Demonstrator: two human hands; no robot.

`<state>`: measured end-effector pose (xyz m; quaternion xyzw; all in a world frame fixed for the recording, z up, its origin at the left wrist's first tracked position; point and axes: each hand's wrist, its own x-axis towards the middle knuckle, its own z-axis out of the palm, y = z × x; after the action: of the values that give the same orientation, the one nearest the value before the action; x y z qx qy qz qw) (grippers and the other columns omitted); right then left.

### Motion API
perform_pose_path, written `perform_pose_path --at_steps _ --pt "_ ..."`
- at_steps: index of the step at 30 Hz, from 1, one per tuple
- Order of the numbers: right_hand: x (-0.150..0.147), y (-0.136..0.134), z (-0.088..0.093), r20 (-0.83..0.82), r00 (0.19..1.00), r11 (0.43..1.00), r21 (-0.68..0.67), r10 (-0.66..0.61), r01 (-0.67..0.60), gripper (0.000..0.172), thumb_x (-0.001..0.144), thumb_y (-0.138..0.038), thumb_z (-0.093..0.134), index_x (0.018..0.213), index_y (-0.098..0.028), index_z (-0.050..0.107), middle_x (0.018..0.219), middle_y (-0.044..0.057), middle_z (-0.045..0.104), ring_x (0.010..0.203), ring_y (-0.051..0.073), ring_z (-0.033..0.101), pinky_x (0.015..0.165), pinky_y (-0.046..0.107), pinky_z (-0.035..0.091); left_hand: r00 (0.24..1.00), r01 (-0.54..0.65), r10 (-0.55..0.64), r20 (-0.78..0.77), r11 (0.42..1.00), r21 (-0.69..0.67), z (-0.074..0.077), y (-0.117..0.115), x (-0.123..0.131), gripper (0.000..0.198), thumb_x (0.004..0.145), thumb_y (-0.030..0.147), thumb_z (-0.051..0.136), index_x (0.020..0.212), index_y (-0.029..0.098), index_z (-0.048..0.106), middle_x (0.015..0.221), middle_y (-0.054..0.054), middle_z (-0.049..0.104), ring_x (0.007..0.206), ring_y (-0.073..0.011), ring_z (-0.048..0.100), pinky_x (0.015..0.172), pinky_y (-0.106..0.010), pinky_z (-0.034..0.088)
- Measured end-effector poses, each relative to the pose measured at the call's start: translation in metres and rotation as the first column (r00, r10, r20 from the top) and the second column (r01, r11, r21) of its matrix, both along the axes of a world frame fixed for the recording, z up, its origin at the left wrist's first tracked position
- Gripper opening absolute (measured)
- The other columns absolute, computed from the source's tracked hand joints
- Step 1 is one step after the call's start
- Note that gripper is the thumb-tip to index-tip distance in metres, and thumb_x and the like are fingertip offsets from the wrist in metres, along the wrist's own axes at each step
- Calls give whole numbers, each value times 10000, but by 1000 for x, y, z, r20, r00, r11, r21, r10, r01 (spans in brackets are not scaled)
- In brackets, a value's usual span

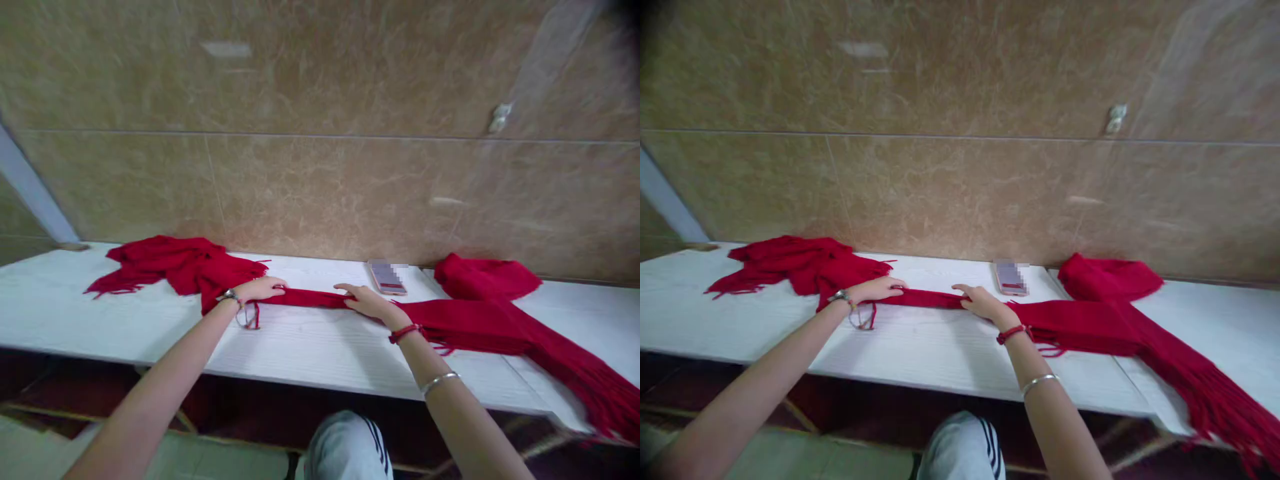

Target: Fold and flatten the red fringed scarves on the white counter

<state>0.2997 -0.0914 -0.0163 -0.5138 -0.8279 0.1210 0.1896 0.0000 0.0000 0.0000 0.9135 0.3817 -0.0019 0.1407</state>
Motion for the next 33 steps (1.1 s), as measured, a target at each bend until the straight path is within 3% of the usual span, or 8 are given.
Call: perform_pose_path --at_steps 5,10,14,18,24,28,30,33 --pt "0 -6 5 70 997 1000 -22 13 -12 563 741 -200 559 1288 -176 431 976 97 668 865 203 613 773 302 452 1000 10 -10 -26 999 -31 3 5 4 279 817 297 417 965 149 602 1033 -63 633 916 -167 567 805 -214 405" --pt "3 -12 2 60 997 999 23 41 -42 558 691 -67 486 1241 -160 484 1077 107 639 959 203 597 838 300 443 999 31 -33 -39 999 -35 9 -1 3 248 809 267 429 960 153 590 995 -53 630 883 -162 566 787 -219 412" --pt "3 -24 -19 42 997 992 108 60 -64 490 720 -28 388 1171 -140 544 1133 104 613 1043 186 565 909 322 430 993 110 -103 -62 987 116 6 -27 -7 228 720 135 489 925 175 580 965 -32 607 889 -167 546 814 -236 396" --pt "3 -42 -40 162 981 964 221 111 -145 464 783 -28 350 1203 -122 523 1263 126 512 1182 199 454 991 368 370 985 145 -109 -134 942 302 -3 -56 -20 354 656 6 421 936 178 553 969 -46 565 896 -175 528 810 -258 401" --pt "9 -57 -47 188 982 971 228 21 -65 479 818 -41 327 1260 -161 467 1316 105 460 1247 208 368 1018 435 320 980 121 -42 -197 904 409 -5 -65 -34 363 645 -17 436 931 167 563 1126 -83 527 1049 -220 477 911 -347 354" --pt "8 -59 -41 173 985 983 176 11 -42 431 862 -133 337 1280 -157 442 1338 97 435 1260 205 346 1033 438 278 982 167 -133 -133 942 290 -1 -72 -9 421 803 238 489 1221 223 447 1398 -80 319 1284 -229 260 1025 -390 234" --pt "6 -60 -37 166 986 987 163 -14 -13 414 887 -225 349 1288 -165 432 1342 93 431 1263 207 340 1040 438 257 983 177 -161 -84 952 250 -5 -79 17 501 860 403 418 1329 255 323 1445 -72 241 1322 -220 182 1045 -407 188" --pt "6 -66 -34 168 979 982 171 -112 83 454 899 -384 335 1305 -195 407 1361 88 406 1281 224 304 1040 475 221 991 131 -132 -11 961 243 -16 -87 58 493 910 440 271 1368 257 258 1461 -59 199 1339 -203 134 1053 -431 152"
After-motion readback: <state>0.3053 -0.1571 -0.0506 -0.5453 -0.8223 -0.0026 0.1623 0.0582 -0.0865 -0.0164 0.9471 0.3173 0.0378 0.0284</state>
